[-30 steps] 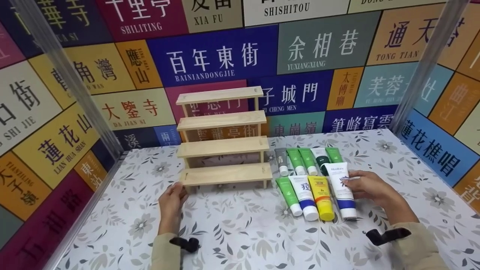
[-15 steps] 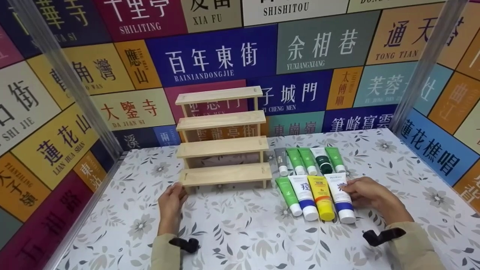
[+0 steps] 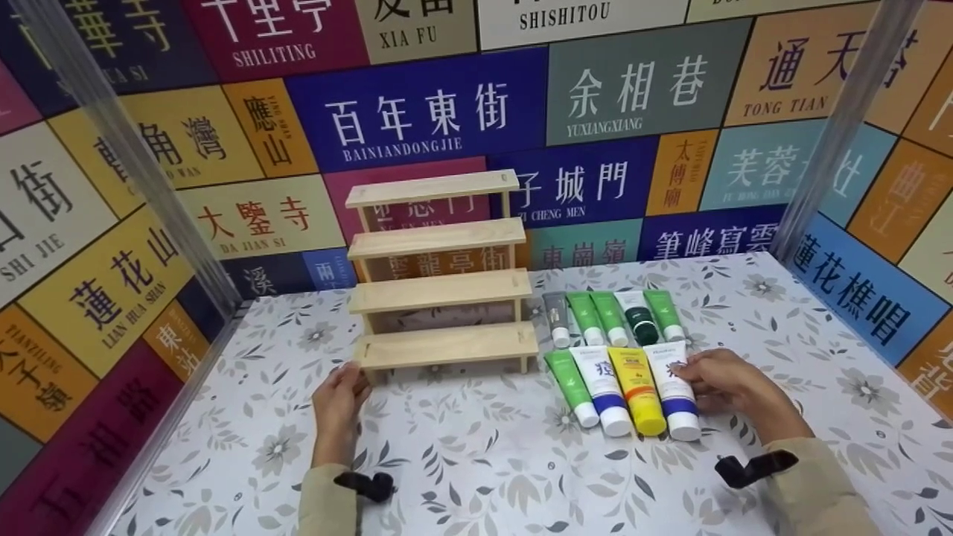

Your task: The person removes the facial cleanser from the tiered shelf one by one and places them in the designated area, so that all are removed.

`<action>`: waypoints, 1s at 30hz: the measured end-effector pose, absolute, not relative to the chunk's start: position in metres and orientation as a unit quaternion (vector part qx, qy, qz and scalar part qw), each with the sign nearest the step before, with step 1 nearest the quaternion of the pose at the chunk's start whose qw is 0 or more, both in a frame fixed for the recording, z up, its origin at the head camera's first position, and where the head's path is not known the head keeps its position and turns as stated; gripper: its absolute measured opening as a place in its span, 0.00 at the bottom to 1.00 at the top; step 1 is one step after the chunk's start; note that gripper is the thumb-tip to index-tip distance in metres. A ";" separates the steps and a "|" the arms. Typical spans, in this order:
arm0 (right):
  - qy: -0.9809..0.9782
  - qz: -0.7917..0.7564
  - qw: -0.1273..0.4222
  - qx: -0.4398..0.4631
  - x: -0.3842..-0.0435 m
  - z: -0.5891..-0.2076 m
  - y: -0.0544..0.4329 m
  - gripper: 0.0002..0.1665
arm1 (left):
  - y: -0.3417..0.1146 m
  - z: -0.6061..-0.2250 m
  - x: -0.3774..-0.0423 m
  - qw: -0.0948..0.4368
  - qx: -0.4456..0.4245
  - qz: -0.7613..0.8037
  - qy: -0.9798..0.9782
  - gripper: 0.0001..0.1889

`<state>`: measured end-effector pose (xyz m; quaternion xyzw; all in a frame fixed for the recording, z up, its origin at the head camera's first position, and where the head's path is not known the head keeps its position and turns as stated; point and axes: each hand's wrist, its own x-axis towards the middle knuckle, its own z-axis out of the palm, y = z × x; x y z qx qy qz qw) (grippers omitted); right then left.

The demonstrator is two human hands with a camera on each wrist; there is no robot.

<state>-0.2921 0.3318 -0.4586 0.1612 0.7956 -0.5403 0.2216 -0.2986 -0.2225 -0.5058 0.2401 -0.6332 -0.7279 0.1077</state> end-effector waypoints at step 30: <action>0.814 -0.515 0.201 0.179 -0.293 -0.463 0.323 0.48 | -0.223 -0.507 -0.299 0.112 0.237 -0.721 -0.641 0.23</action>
